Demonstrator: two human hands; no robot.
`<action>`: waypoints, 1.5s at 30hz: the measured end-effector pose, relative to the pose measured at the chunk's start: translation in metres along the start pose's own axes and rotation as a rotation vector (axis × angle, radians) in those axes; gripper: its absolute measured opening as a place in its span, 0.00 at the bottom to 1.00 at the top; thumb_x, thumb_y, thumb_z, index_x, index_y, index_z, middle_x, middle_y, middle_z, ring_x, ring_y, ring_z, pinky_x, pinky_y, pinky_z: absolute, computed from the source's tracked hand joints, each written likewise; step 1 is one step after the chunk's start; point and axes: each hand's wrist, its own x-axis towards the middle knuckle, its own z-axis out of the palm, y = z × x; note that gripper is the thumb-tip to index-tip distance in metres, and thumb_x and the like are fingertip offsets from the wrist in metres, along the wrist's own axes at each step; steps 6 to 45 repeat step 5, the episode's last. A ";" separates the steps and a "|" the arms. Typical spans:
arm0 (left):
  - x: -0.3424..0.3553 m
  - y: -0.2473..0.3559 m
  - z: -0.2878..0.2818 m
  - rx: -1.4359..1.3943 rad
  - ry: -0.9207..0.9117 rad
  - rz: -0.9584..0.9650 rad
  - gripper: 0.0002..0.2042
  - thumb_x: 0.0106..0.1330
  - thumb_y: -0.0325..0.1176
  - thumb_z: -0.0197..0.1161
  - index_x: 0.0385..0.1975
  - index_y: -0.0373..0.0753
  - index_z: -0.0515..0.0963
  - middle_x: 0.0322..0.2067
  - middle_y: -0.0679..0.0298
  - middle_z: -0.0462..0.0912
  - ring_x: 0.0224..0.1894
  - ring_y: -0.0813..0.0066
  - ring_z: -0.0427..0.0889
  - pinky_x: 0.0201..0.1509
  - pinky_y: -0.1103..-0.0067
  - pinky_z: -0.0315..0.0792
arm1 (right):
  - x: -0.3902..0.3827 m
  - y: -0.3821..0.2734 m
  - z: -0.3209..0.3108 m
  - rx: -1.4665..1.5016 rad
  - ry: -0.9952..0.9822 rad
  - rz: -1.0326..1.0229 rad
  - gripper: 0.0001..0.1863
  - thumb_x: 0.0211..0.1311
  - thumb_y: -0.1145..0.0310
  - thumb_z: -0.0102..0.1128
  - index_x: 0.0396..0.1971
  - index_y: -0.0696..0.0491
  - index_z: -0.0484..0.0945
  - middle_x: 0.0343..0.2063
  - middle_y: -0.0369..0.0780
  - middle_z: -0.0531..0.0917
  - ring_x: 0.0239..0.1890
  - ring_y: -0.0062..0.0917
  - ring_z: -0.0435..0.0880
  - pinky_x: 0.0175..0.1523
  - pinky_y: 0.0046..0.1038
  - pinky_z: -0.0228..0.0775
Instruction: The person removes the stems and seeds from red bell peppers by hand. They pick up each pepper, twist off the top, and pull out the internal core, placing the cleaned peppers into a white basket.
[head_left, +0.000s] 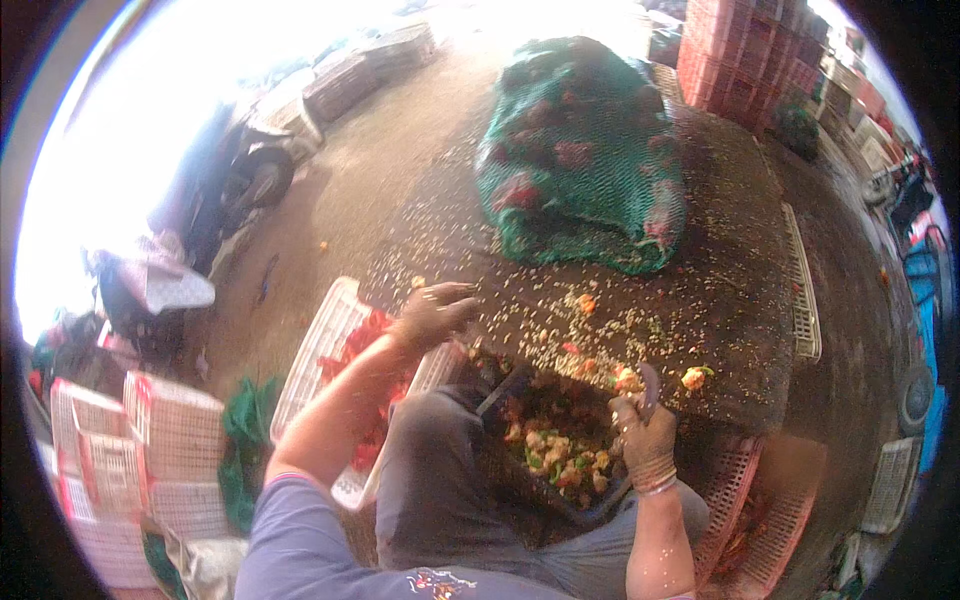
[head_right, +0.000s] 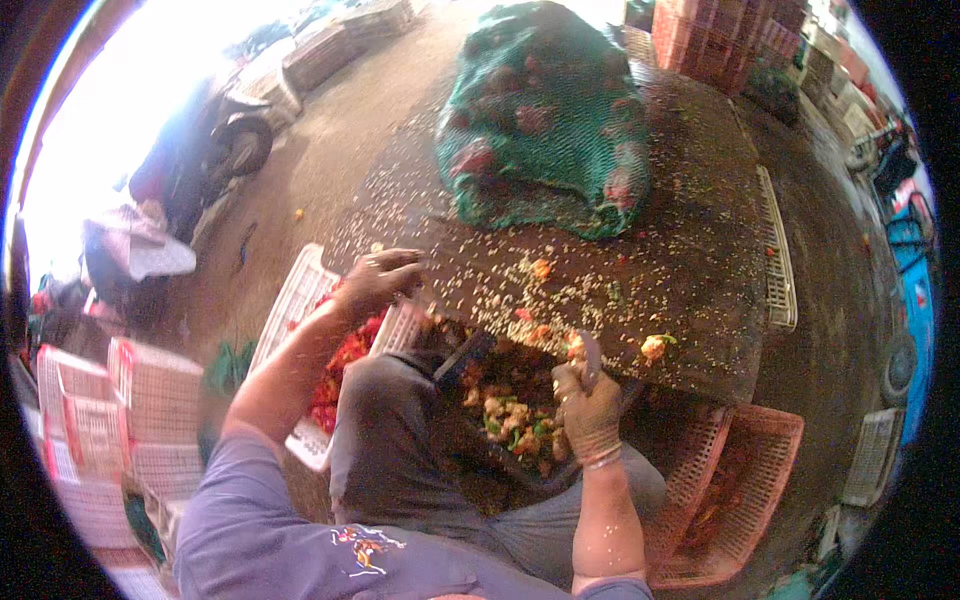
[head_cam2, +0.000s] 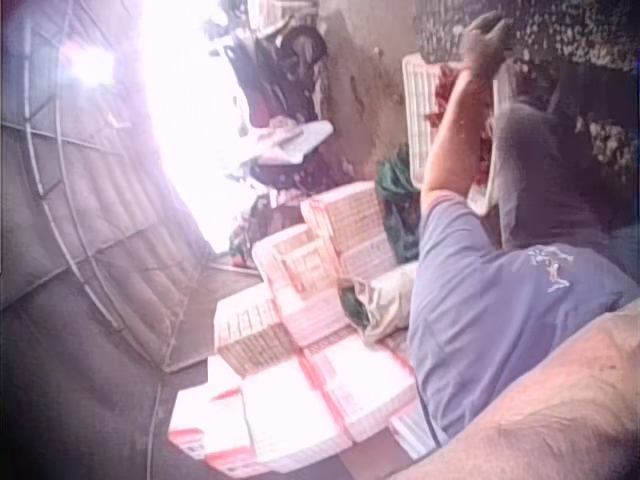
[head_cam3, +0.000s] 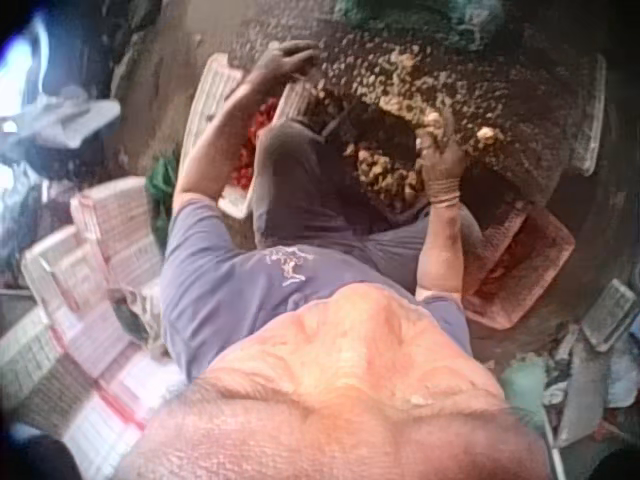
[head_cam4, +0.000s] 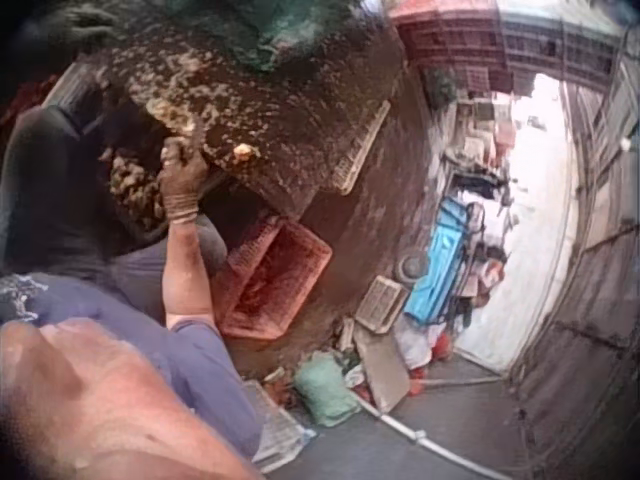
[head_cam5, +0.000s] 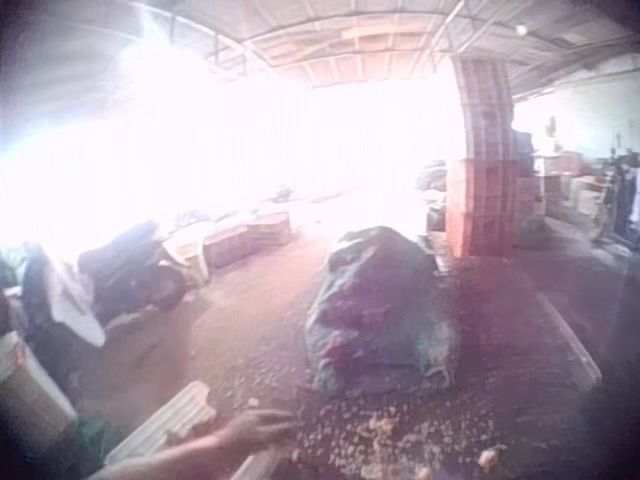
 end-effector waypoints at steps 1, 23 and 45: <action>0.027 0.021 0.028 -0.097 -0.061 -0.033 0.20 0.71 0.39 0.64 0.57 0.32 0.79 0.42 0.61 0.88 0.37 0.75 0.84 0.42 0.78 0.80 | 0.001 0.005 -0.002 -0.044 0.019 -0.028 0.13 0.66 0.64 0.66 0.28 0.58 0.83 0.20 0.34 0.81 0.23 0.17 0.79 0.31 0.26 0.72; 0.136 0.051 0.094 -0.351 -0.323 -0.293 0.20 0.72 0.41 0.63 0.58 0.35 0.79 0.40 0.64 0.88 0.31 0.74 0.82 0.36 0.79 0.78 | 0.009 0.023 0.005 -0.096 -0.012 -0.029 0.21 0.64 0.65 0.67 0.57 0.53 0.82 0.23 0.35 0.84 0.29 0.20 0.82 0.40 0.29 0.75; 0.136 0.051 0.094 -0.351 -0.323 -0.293 0.20 0.72 0.41 0.63 0.58 0.35 0.79 0.40 0.64 0.88 0.31 0.74 0.82 0.36 0.79 0.78 | 0.009 0.023 0.005 -0.096 -0.012 -0.029 0.21 0.64 0.65 0.67 0.57 0.53 0.82 0.23 0.35 0.84 0.29 0.20 0.82 0.40 0.29 0.75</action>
